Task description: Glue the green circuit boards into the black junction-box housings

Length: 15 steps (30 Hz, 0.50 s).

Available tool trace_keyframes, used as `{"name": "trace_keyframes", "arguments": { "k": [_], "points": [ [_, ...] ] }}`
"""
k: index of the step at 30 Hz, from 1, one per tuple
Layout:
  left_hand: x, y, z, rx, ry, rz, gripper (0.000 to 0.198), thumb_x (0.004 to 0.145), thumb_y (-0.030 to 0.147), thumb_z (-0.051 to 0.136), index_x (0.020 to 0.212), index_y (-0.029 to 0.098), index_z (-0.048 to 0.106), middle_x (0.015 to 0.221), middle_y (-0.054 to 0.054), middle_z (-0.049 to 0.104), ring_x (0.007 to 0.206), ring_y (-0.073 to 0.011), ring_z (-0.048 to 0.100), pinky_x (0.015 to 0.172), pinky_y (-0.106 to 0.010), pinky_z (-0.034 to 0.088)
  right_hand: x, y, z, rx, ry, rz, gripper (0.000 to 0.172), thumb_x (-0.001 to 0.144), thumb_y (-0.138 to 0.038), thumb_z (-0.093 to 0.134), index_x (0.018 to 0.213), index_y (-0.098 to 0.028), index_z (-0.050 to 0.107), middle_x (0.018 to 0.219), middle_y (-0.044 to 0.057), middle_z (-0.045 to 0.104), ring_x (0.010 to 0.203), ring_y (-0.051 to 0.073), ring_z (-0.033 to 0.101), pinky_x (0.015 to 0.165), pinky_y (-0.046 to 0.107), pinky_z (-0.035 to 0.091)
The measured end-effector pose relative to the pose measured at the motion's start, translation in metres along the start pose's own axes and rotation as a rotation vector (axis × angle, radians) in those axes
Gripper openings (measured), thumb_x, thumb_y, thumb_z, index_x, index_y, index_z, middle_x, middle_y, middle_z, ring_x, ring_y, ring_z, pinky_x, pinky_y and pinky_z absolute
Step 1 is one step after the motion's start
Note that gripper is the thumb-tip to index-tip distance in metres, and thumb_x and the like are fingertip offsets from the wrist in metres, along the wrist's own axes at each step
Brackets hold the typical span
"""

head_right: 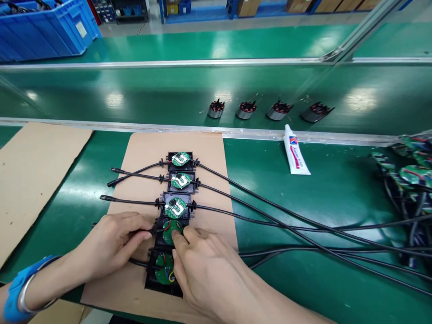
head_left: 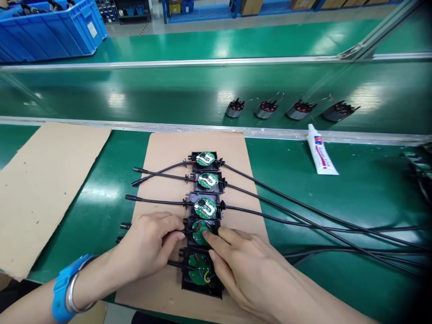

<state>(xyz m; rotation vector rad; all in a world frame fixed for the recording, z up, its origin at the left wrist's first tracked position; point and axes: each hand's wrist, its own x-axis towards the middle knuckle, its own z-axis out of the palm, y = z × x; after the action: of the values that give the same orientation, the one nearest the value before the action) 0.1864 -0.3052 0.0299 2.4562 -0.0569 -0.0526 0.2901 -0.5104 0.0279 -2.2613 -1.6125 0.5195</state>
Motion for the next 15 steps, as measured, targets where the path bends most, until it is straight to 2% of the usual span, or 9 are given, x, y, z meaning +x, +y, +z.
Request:
{"name": "trace_keyframes", "arguments": {
  "k": [4, 6, 9, 12, 15],
  "points": [
    [-0.005, -0.004, 0.009, 0.153, 0.139, 0.131, 0.018, 0.091, 0.011, 0.044, 0.096, 0.018, 0.06, 0.08, -0.002, 0.065, 0.072, -0.0171, 0.06, 0.063, -0.028, 0.05, -0.001, 0.0, 0.004, -0.01, 0.023, 0.013, 0.032, 0.09, -0.02, 0.038, 0.11, -0.014, 0.063, 0.081, 0.008, 0.061, 0.066, 0.02, 0.06, 0.059, 0.032, 0.046],
    [-0.008, -0.004, 0.014, 0.284, 0.14, 0.192, 0.019, 0.091, 0.008, 0.042, 0.097, 0.017, 0.058, 0.077, -0.003, 0.063, 0.069, -0.0173, 0.058, 0.061, -0.028, 0.05, -0.001, 0.0, 0.005, -0.011, 0.042, 0.015, 0.031, 0.09, -0.02, 0.039, 0.109, -0.014, 0.063, 0.081, 0.008, 0.061, 0.065, 0.019, 0.06, 0.059, 0.031, 0.045],
    [-0.009, -0.001, 0.019, 0.521, 0.053, 0.27, 0.02, 0.09, 0.007, 0.039, 0.097, 0.014, 0.056, 0.075, -0.003, 0.06, 0.064, -0.0183, 0.056, 0.056, -0.029, 0.049, -0.001, 0.0, 0.007, -0.011, 0.044, 0.011, 0.03, 0.09, -0.02, 0.038, 0.107, -0.015, 0.062, 0.082, 0.008, 0.061, 0.065, 0.019, 0.059, 0.058, 0.031, 0.043],
    [-0.008, 0.006, 0.022, 0.779, -0.064, 0.302, 0.02, 0.084, 0.004, 0.04, 0.094, 0.013, 0.055, 0.078, -0.006, 0.06, 0.064, -0.0201, 0.055, 0.053, -0.03, 0.047, 0.001, -0.001, 0.007, 0.002, -0.007, 0.02, 0.029, 0.091, -0.021, 0.036, 0.105, -0.016, 0.061, 0.085, 0.008, 0.061, 0.066, 0.021, 0.06, 0.059, 0.033, 0.043],
    [-0.005, 0.01, 0.018, 0.836, -0.135, 0.296, 0.016, 0.081, 0.004, 0.046, 0.089, 0.015, 0.055, 0.079, -0.006, 0.059, 0.065, -0.0209, 0.055, 0.054, -0.031, 0.048, 0.001, -0.003, 0.007, 0.01, -0.06, 0.052, 0.029, 0.091, -0.021, 0.035, 0.105, -0.016, 0.06, 0.087, 0.008, 0.061, 0.068, 0.022, 0.06, 0.061, 0.034, 0.044]
  ]
}}
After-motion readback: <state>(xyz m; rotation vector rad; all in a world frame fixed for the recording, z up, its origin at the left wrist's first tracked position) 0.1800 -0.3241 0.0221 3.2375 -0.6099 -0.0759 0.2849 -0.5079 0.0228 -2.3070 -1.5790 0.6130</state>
